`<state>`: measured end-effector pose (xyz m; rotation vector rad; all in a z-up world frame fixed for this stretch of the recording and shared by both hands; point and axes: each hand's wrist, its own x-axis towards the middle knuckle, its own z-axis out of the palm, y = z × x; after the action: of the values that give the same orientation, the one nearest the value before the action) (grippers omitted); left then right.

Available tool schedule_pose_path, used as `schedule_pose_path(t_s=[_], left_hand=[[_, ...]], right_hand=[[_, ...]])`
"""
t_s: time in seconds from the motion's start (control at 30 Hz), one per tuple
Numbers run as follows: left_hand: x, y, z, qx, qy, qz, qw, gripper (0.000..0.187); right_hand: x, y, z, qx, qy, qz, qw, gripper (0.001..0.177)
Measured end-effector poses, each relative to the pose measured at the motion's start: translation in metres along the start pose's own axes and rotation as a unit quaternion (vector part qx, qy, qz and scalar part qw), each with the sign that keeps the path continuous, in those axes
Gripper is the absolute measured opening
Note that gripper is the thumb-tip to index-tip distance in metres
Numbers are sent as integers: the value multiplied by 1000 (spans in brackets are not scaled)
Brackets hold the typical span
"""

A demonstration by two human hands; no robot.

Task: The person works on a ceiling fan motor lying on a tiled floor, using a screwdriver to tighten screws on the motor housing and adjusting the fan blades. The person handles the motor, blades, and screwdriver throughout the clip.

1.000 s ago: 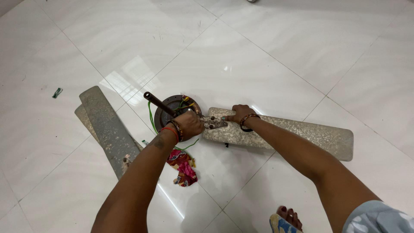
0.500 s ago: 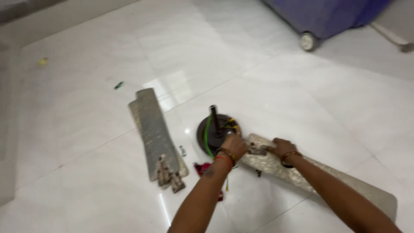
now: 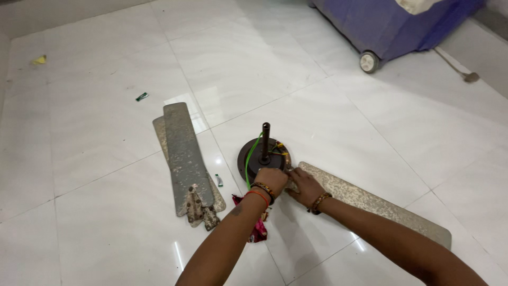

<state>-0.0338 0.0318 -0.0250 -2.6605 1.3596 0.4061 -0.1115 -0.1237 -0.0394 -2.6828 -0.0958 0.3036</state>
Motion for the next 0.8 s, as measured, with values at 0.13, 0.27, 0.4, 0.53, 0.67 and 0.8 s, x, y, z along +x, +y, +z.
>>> schedule_pose_path(t_s=[0.13,0.27,0.4,0.53,0.67,0.8], left_hand=[[-11,0,4,-25,5,-13,1000,20],[-19,-3,-3,-24,15,-17,999,34],[-22,-4,-12,-68,52,-20,996,33],[-25,-5,-21,-161,76,-27,984,36],[-32,-4,-24,-218,89,-25,972,38],[-38,-10,-22,-272,69,-4,960,44]], right_hand=[[1,-15,15,44,-16,0,999,59],[14,-18,19,67,8,-17,998,56],[26,-16,21,47,-9,46,998,42],[36,-3,25,114,34,32,992,34],[52,14,43,127,34,78,988,28],[64,29,60,268,13,135,954,29]])
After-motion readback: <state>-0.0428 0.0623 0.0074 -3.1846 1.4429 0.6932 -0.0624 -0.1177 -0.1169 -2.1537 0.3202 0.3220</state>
